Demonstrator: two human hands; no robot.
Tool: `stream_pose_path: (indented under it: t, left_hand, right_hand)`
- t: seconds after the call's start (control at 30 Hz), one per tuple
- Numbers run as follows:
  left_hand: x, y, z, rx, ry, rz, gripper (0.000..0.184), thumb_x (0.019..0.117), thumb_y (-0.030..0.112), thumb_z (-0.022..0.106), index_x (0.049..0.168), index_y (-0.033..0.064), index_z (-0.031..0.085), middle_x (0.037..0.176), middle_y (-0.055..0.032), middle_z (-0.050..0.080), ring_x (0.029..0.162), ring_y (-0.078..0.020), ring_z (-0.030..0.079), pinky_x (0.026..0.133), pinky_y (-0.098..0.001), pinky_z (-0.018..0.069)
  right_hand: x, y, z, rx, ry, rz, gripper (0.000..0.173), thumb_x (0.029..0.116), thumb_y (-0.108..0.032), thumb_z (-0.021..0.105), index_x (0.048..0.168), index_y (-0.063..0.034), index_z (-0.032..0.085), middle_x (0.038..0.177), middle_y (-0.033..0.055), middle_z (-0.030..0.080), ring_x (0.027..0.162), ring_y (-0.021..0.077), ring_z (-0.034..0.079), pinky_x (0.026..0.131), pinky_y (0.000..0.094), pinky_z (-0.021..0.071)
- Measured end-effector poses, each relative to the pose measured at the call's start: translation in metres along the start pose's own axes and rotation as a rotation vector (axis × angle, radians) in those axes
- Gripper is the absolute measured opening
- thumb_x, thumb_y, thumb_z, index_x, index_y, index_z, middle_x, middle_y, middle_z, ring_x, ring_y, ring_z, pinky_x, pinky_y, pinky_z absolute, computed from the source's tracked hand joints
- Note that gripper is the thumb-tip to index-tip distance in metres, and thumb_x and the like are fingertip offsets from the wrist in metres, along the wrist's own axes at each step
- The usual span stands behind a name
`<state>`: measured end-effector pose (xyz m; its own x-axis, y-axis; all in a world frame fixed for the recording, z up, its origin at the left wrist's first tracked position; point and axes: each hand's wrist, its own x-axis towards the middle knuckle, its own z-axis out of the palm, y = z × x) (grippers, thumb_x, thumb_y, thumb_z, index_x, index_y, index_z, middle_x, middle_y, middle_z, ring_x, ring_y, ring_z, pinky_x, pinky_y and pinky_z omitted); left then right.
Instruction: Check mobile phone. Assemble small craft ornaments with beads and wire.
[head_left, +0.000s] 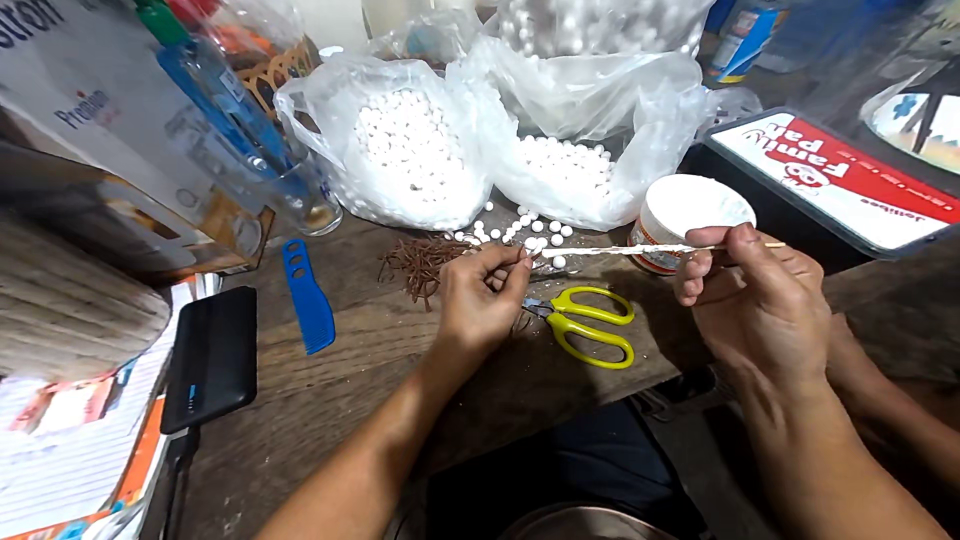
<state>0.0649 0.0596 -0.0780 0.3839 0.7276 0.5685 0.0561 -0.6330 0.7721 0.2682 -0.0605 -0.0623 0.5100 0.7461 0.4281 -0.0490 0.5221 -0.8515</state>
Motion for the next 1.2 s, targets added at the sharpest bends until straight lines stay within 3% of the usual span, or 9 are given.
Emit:
stream_pose_path:
  t: [0.7, 1.2]
  left_hand:
    - [0.000, -0.001, 0.001, 0.070, 0.001, 0.034, 0.009, 0.0898, 0.002, 0.066, 0.089, -0.0028, 0.073, 0.075, -0.0012, 0.066, 0.061, 0.0060, 0.057, 0.058, -0.0101, 0.0488]
    - [0.000, -0.002, 0.000, 0.086, 0.017, 0.035, 0.009, 0.0898, 0.002, 0.065, 0.090, -0.0028, 0.074, 0.076, -0.0010, 0.067, 0.061, 0.0066, 0.056, 0.058, -0.0095, 0.0479]
  right_hand:
    - [0.001, -0.001, 0.000, -0.029, -0.004, -0.029, 0.042, 0.1080, -0.012, 0.037, 0.094, -0.0132, 0.076, 0.070, -0.0069, 0.070, 0.058, 0.0016, 0.064, 0.058, 0.0166, 0.0559]
    - [0.003, -0.011, -0.013, 0.039, 0.013, 0.064, 0.047, 0.1107, -0.016, 0.030, 0.094, -0.0128, 0.075, 0.070, -0.0079, 0.070, 0.058, -0.0002, 0.063, 0.057, 0.0140, 0.0545]
